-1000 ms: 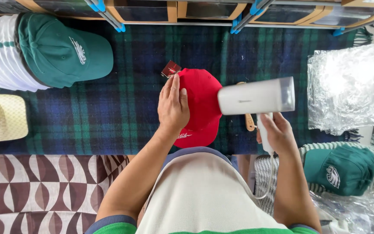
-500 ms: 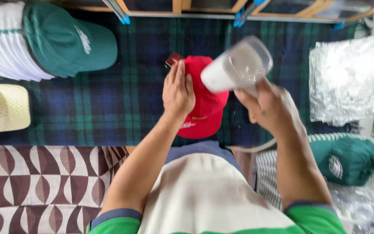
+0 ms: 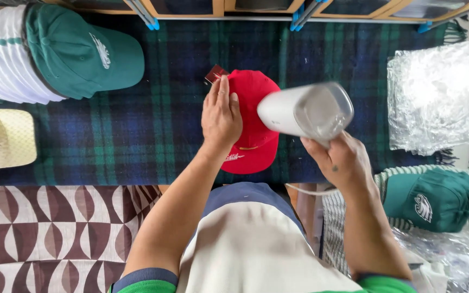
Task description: A person is cleaning and steaming a red baseball cap using a brush and a handheld steamer in a warehouse setting.
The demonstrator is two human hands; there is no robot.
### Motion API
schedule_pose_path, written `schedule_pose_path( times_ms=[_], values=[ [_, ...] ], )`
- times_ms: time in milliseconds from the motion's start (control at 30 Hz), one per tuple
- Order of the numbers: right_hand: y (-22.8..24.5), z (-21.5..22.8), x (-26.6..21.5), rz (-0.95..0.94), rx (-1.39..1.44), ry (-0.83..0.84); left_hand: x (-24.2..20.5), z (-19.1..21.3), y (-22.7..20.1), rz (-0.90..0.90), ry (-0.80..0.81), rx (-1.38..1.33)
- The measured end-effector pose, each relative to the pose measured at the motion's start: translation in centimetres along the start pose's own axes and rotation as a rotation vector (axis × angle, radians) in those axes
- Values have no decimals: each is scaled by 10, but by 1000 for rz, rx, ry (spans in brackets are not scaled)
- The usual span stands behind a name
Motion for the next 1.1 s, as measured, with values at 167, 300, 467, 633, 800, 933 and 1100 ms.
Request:
schedule_pose_path(
  times_ms=[167, 300, 467, 633, 800, 933, 1100],
  values=[
    [10, 3, 15, 108, 58, -68, -4, 8, 0, 78, 76, -62],
    [-26, -25, -32, -12, 261, -90, -3, 5, 0, 103, 70, -83],
    [-118, -143, -64, -401, 905, -120, -2, 5, 1, 31, 9, -90],
    [-155, -200, -56, -539, 1427, -147, -3, 5, 2, 26, -13, -99],
    [-144, -126, -37, -355, 1149, -120, -6, 10, -3, 88, 11, -128],
    [-135, -60, 31, -275, 827, -55, -4, 10, 1, 94, 23, -133],
    [-172, -115, 80, -551, 1233, 348, -5, 10, 0, 27, -34, -112]
  ],
)
Point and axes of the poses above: each hand's wrist, its own x-axis towards the middle knuckle, its own z-axis out of the back of the hand, y = z × x, the point moved 9 cm from there along x, towards the middle knuckle, and after that the axes turned 14 degrees about y, right-handed, at the moved point
